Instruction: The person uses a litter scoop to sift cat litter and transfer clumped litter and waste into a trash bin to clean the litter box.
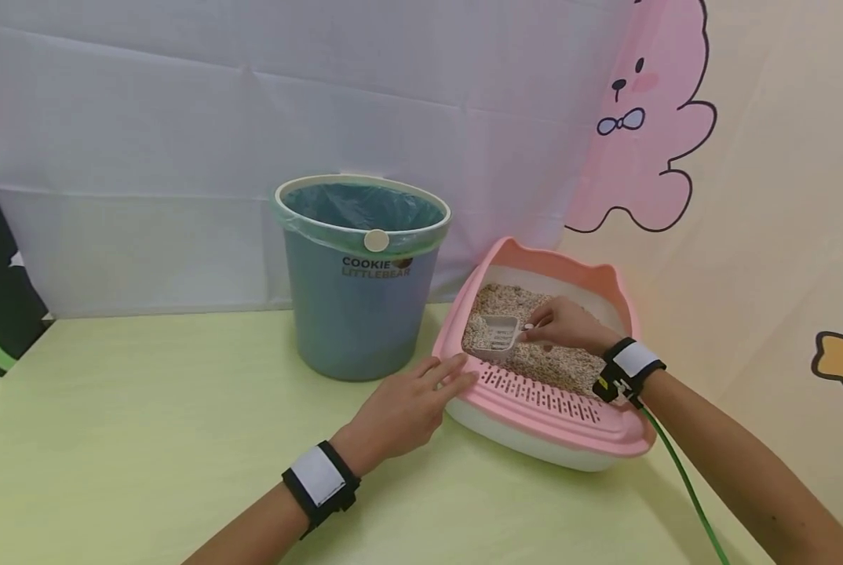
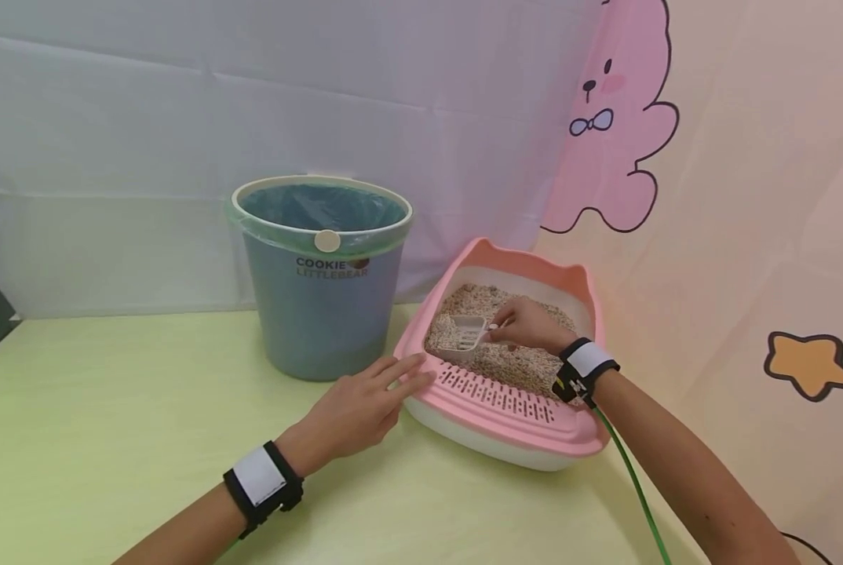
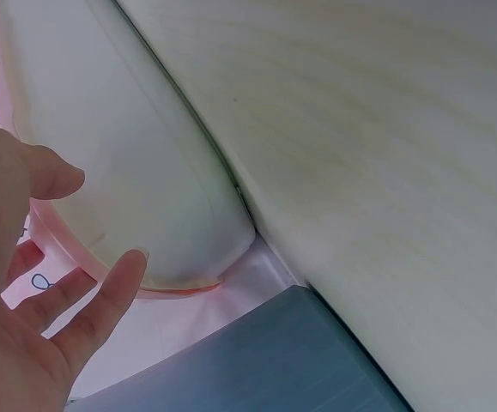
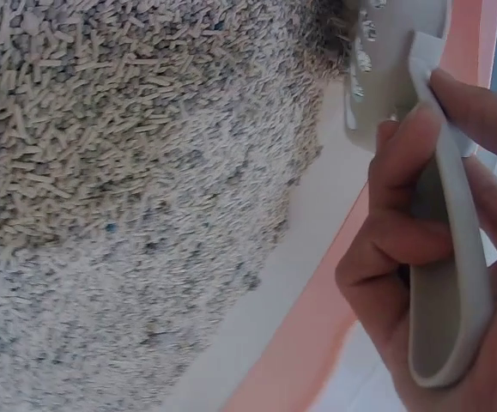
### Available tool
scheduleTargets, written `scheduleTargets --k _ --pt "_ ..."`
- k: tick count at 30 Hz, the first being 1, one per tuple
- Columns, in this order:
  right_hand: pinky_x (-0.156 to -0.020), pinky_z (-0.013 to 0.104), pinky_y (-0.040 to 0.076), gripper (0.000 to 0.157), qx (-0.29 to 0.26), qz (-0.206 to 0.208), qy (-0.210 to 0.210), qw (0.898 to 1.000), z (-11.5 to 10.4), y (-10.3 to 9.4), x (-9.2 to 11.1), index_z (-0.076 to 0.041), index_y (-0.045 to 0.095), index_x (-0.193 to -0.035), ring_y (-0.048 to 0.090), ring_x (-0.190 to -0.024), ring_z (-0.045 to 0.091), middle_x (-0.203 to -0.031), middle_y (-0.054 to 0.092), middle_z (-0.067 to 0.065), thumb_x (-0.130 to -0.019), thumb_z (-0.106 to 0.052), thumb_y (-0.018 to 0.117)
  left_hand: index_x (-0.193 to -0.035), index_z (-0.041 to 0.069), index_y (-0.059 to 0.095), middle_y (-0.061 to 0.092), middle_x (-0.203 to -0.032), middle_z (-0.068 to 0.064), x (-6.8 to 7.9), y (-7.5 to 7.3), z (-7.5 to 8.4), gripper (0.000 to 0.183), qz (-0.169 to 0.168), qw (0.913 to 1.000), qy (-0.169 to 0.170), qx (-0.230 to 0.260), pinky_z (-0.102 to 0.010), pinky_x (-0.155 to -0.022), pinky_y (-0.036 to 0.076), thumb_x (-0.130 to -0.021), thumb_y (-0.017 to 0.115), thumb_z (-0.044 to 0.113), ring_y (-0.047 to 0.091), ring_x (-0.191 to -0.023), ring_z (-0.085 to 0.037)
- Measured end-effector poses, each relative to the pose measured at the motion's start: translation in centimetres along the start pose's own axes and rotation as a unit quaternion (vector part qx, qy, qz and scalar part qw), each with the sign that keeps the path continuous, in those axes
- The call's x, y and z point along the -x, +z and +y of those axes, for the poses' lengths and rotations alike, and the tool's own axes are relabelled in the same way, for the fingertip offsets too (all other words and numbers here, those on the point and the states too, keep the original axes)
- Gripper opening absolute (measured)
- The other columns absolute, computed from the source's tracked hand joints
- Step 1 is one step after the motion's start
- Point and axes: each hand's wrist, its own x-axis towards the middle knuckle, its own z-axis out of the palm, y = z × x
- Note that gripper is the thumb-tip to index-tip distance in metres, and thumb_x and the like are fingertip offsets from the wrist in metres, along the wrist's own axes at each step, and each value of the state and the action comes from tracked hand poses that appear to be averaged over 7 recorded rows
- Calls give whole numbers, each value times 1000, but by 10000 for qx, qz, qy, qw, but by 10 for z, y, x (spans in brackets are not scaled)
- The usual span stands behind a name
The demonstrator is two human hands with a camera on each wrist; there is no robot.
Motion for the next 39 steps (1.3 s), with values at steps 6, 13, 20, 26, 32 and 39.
scheduleTargets --k 6,13,20,26,32,39 --pt "-76 36 63 33 -162 465 262 9984 18 -5 7 -8 79 -110 74 -80 15 -117 77 17 -94 -36 80 -154 27 53 51 -162 0 0 1 1 63 29 9999 6 96 -29 -84 64 -95 74 18 63 -132 -23" --pt "-80 35 63 34 -379 948 294 9943 23 -17 19 -4 77 -115 76 -93 18 -129 73 24 -98 -33 75 -153 27 53 51 -162 1 1 3 1 63 89 9999 -12 141 -28 -82 64 -95 74 18 63 -131 -23" --pt "-72 30 57 37 -632 1514 490 9852 21 -19 24 -3 77 -118 71 -79 13 -119 75 24 -101 -35 71 -153 27 53 50 -163 1 1 3 2 62 36 9997 -32 232 -28 -76 64 -96 73 18 63 -132 -23" --pt "-71 25 56 46 -931 2191 748 9684 12 -22 28 1 71 -130 69 -75 5 -127 71 31 -102 -36 69 -154 28 52 50 -163 1 1 2 2 63 26 9997 -66 220 -27 -69 63 -96 73 18 63 -132 -23" --pt "-66 24 53 48 -1081 2796 760 9510 5 -25 30 2 71 -127 66 -69 0 -117 75 29 -101 -37 70 -153 27 54 52 -161 0 1 1 1 63 159 9997 -39 181 -27 -68 62 -94 74 17 64 -130 -23" --pt "-62 20 52 43 -1493 3454 544 9249 0 -26 22 0 73 -125 68 -69 3 -91 71 -11 -99 -35 73 -153 27 55 54 -160 0 2 1 1 63 285 9995 -14 162 -27 -68 62 -94 76 18 64 -128 -22"
